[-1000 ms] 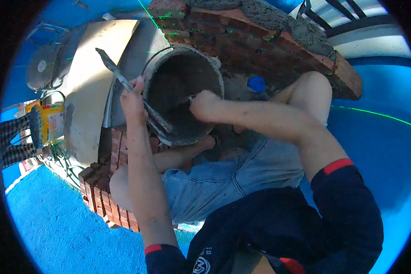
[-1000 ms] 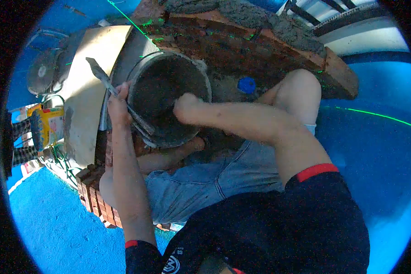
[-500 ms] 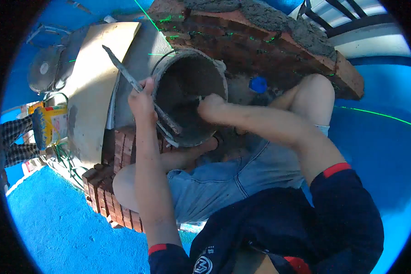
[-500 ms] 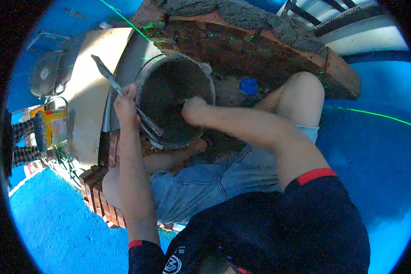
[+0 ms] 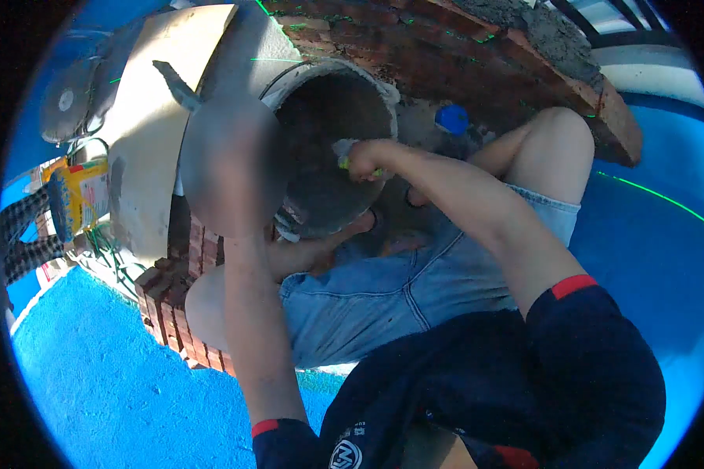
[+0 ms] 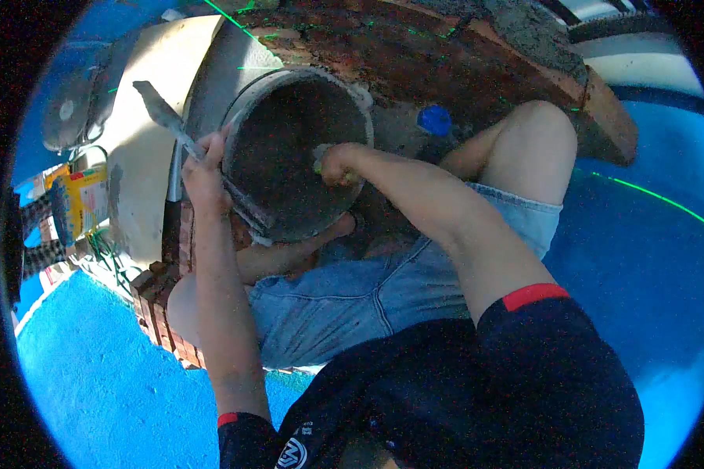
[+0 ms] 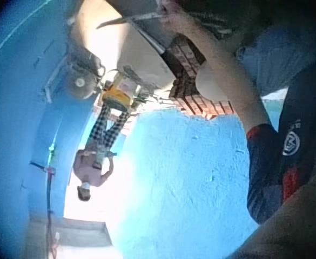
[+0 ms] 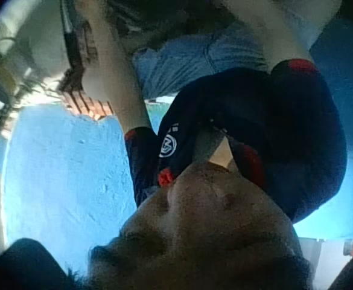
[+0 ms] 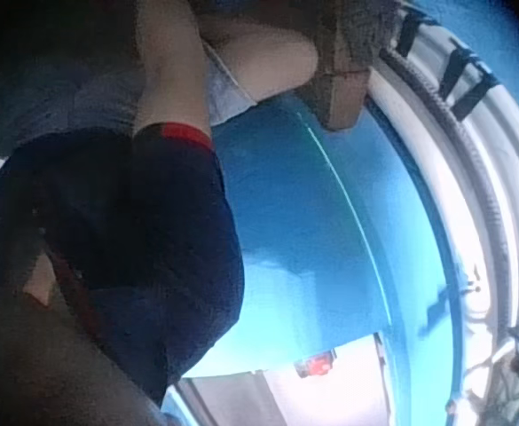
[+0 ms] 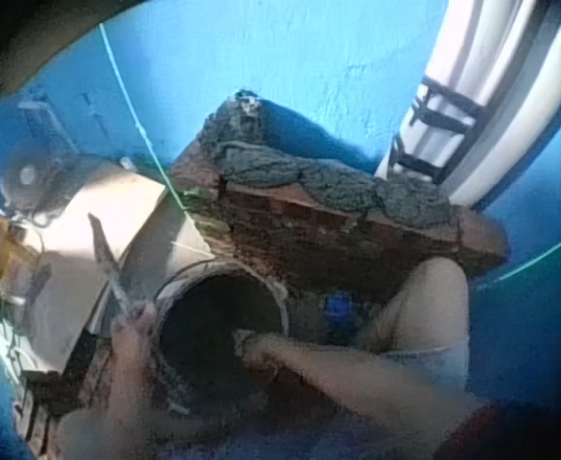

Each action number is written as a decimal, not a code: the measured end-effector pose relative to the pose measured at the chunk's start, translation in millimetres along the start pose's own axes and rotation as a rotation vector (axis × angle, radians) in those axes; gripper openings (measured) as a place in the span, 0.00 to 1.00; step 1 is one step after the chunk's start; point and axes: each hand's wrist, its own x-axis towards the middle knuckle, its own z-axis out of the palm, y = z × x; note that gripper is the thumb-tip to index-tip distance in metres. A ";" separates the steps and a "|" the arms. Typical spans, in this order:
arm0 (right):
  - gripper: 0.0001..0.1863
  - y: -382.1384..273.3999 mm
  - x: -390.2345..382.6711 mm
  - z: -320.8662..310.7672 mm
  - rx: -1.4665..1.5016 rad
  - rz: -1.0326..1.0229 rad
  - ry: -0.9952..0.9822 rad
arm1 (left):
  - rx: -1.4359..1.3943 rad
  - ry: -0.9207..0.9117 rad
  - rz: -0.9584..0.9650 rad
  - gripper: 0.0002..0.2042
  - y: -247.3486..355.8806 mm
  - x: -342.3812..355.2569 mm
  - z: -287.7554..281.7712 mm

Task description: The person builds a small brick structure by applying mortar to bricks with a trowel and positioning them onto the wall, while also mixing mortar in a bucket.

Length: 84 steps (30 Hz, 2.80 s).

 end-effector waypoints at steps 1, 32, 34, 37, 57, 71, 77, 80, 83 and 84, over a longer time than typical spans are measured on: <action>0.12 -30.1 0.6 3.0 0.100 0.077 0.014 | 0.054 0.037 0.021 0.11 -12.4 -6.8 -11.9; 0.15 -132.5 -401.5 85.8 1.215 -0.256 0.906 | -0.522 -0.257 -0.390 0.23 -24.8 46.4 -107.9; 0.16 -118.4 -460.8 123.4 1.006 -0.050 1.211 | -0.524 -0.243 -0.403 0.21 -30.6 53.4 -77.3; 0.14 -117.3 -532.8 151.0 0.945 0.173 1.579 | -0.546 -0.292 -0.388 0.20 -29.9 55.6 -60.8; 0.18 -23.3 -582.8 201.6 0.040 0.993 2.005 | -0.508 -0.237 -0.431 0.20 -19.4 39.3 -52.8; 0.16 -110.0 -194.9 -5.8 0.210 0.440 0.608 | -0.084 0.082 -0.190 0.13 11.3 9.8 -3.6; 0.14 -92.3 -73.0 -3.7 0.218 0.447 0.565 | -0.298 0.030 -0.250 0.11 3.1 0.3 -6.5; 0.13 -71.5 -30.8 2.3 -0.139 -0.089 0.303 | -0.337 0.011 -0.268 0.10 20.7 -1.5 7.3; 0.15 -102.9 -36.1 23.7 1.199 0.004 0.258 | -0.433 0.017 -0.337 0.10 7.7 -2.0 -14.6; 0.19 -121.7 -44.9 25.2 1.400 -0.020 0.271 | -0.483 0.043 -0.336 0.10 -0.6 0.1 -24.7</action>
